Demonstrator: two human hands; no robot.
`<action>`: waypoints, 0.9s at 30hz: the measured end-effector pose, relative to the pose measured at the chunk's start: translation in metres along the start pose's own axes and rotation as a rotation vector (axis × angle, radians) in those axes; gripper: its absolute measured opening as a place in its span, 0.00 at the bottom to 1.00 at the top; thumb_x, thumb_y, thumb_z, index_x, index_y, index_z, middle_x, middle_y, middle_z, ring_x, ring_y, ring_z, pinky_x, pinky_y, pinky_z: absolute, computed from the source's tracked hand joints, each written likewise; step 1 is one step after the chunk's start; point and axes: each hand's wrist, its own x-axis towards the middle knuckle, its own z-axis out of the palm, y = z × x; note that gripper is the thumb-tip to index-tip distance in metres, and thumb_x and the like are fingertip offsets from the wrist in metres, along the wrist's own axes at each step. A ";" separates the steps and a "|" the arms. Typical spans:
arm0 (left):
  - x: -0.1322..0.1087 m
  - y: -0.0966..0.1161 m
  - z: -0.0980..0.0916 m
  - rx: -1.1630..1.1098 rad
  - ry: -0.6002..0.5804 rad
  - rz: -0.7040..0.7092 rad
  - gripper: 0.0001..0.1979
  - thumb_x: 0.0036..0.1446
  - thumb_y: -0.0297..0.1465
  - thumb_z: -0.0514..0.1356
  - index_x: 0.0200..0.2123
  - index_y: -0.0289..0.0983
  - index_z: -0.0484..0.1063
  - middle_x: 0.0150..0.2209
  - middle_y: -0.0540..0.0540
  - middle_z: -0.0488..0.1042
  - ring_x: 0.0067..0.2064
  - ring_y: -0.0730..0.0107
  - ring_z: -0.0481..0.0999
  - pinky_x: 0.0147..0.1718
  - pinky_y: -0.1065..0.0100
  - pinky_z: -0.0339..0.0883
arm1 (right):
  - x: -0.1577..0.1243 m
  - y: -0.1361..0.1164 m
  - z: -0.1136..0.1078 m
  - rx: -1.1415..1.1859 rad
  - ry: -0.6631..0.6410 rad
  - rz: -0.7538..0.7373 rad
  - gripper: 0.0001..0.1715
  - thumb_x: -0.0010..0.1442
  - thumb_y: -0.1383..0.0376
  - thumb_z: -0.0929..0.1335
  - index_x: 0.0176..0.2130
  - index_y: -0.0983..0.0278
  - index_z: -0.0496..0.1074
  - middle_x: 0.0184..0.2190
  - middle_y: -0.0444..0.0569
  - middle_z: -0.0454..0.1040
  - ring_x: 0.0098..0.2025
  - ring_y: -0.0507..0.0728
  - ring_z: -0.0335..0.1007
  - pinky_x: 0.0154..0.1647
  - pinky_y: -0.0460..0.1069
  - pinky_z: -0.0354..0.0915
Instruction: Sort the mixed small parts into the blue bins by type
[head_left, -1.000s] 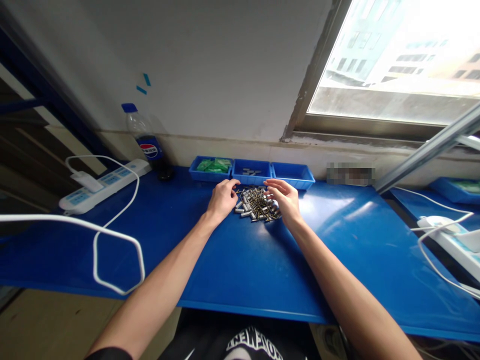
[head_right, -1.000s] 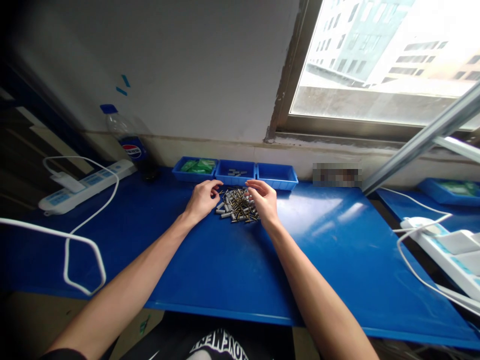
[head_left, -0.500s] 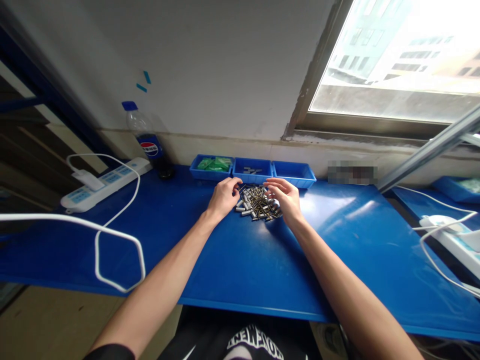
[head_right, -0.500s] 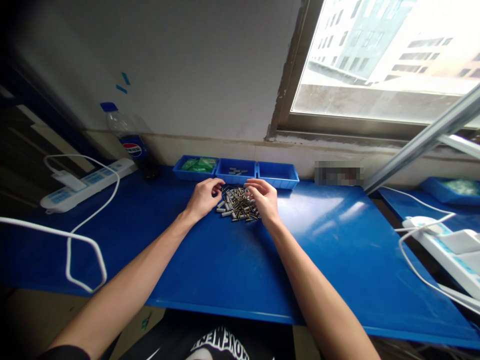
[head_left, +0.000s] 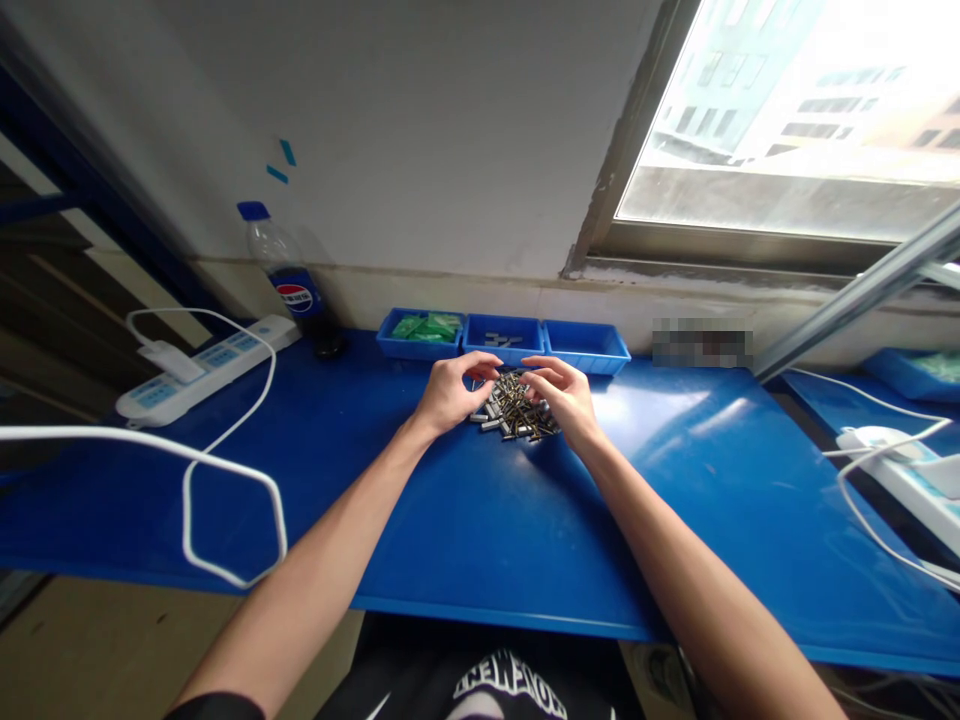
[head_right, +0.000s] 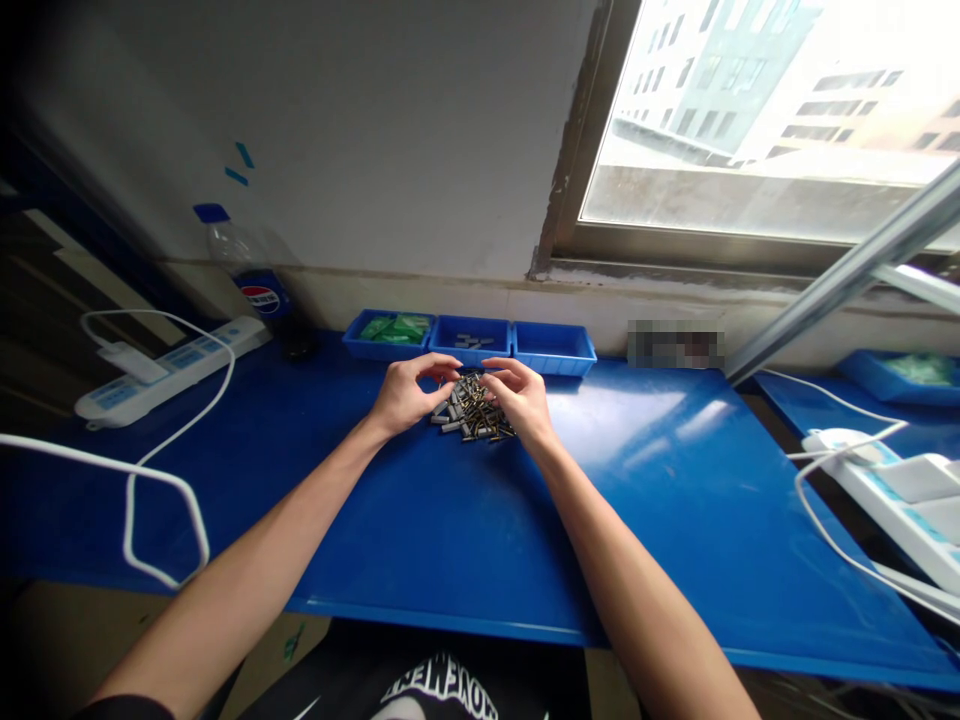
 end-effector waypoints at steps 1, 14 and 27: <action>0.000 0.001 0.000 0.010 -0.012 0.017 0.15 0.55 0.23 0.65 0.46 0.37 0.79 0.38 0.48 0.85 0.40 0.65 0.85 0.45 0.66 0.79 | 0.000 0.000 0.001 0.002 -0.020 0.008 0.21 0.55 0.56 0.76 0.47 0.60 0.80 0.33 0.47 0.82 0.29 0.55 0.73 0.33 0.50 0.67; -0.001 -0.007 0.001 0.208 -0.017 0.074 0.13 0.57 0.24 0.64 0.46 0.37 0.80 0.42 0.45 0.84 0.42 0.63 0.83 0.47 0.64 0.76 | 0.002 0.001 0.002 0.050 0.009 0.002 0.17 0.55 0.54 0.76 0.41 0.61 0.83 0.36 0.51 0.84 0.33 0.58 0.78 0.38 0.53 0.72; -0.005 -0.038 0.000 0.279 -0.029 -0.089 0.16 0.55 0.20 0.61 0.45 0.36 0.81 0.35 0.45 0.81 0.35 0.65 0.81 0.36 0.67 0.76 | 0.008 0.011 -0.005 -0.045 0.164 -0.091 0.21 0.54 0.59 0.73 0.48 0.61 0.81 0.47 0.51 0.82 0.44 0.62 0.78 0.45 0.57 0.74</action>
